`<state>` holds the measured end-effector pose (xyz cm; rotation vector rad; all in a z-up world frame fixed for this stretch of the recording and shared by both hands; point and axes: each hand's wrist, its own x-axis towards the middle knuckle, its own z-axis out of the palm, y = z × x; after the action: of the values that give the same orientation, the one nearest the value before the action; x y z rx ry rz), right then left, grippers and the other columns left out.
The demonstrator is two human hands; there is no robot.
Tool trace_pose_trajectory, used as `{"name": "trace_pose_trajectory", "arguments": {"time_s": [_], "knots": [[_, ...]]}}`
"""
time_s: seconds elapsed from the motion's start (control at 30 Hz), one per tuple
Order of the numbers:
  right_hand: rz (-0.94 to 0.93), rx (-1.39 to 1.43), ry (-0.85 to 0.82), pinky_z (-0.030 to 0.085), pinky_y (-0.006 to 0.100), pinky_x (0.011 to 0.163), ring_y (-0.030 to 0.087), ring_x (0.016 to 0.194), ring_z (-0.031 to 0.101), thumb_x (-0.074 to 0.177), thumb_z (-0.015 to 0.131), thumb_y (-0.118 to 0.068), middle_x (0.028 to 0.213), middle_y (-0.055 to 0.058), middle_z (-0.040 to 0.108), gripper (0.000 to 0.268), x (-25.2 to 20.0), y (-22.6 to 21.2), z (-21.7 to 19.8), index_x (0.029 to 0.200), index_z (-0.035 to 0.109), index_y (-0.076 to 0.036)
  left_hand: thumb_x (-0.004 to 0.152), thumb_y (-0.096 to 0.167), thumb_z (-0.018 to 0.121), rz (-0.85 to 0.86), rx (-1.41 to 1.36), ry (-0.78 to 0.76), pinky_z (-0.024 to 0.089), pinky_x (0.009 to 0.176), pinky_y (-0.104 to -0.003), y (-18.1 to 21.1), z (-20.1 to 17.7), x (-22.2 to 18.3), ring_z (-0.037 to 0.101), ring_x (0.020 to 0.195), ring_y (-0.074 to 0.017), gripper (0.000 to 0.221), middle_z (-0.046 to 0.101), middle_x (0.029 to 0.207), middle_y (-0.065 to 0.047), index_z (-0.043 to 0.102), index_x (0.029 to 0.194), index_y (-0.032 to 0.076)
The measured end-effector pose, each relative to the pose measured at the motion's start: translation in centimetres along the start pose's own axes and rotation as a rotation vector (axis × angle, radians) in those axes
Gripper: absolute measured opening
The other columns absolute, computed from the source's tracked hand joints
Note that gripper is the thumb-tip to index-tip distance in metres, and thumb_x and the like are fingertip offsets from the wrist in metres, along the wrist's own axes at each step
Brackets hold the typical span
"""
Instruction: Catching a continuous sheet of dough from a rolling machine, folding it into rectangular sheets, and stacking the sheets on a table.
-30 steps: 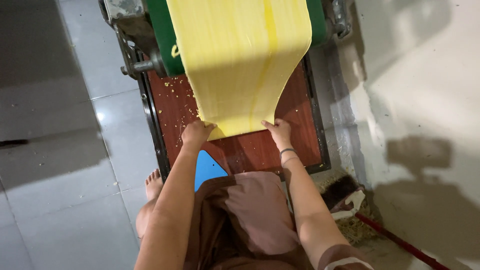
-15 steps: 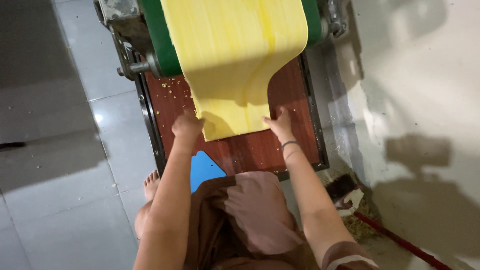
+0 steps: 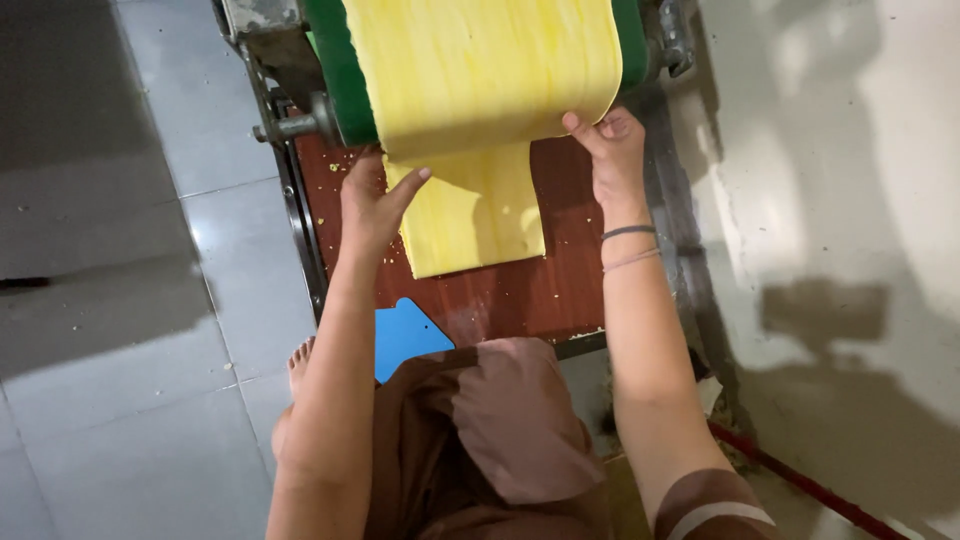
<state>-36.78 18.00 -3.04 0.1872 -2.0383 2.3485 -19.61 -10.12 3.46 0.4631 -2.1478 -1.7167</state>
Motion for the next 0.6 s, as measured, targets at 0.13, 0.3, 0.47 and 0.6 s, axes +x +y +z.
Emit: {"name": "trace_pose_trajectory", "arguments": {"time_s": [0.13, 0.3, 0.47, 0.6], "knots": [[-0.091, 0.055, 0.046, 0.057, 0.029, 0.083, 0.010, 0.080, 0.066, 0.080, 0.092, -0.003, 0.081, 0.005, 0.071, 0.026, -2.4, -6.4, 5.4, 0.092, 0.069, -0.003, 0.088, 0.021, 0.089, 0.054, -0.184, 0.024, 0.049, 0.093, -0.033, -2.4, 0.3, 0.2, 0.059, 0.097, -0.0161, 0.030, 0.069, 0.093, -0.013, 0.073, 0.104, 0.001], [-0.129, 0.054, 0.056, 0.063, 0.033, 0.077, 0.016, 0.079, 0.074, 0.084, 0.089, -0.008, 0.080, 0.010, 0.074, 0.019, -2.5, -4.1, 4.5, 0.090, 0.071, -0.004, 0.096, 0.020, 0.082, 0.008, -0.283, 0.027, 0.047, 0.076, -0.025, -3.5, 0.1, 0.5, 0.052, 0.085, -0.0050, 0.018, 0.065, 0.078, 0.001, 0.072, 0.093, 0.006], [-0.004, -0.046, 0.074, 0.059, 0.028, 0.078, 0.010, 0.077, 0.071, 0.081, 0.092, -0.015, 0.078, 0.004, 0.074, 0.024, -4.9, -3.9, 4.7, 0.088, 0.071, -0.008, 0.096, 0.028, 0.081, -0.185, -0.189, 0.009, 0.039, 0.062, -0.022, -8.4, 0.3, 0.2, 0.048, 0.068, -0.0070, 0.026, 0.060, 0.065, 0.003, 0.070, 0.081, 0.010], [0.078, -0.055, 0.079, 0.059, 0.027, 0.080, 0.009, 0.077, 0.070, 0.082, 0.091, -0.014, 0.078, 0.003, 0.073, 0.023, -6.1, -1.4, 3.3, 0.089, 0.070, -0.008, 0.095, 0.037, 0.080, -0.236, -0.010, -0.051, 0.042, 0.061, -0.029, -9.5, 0.2, 0.1, 0.049, 0.065, -0.0089, 0.027, 0.060, 0.062, 0.000, 0.075, 0.084, 0.012]]}}
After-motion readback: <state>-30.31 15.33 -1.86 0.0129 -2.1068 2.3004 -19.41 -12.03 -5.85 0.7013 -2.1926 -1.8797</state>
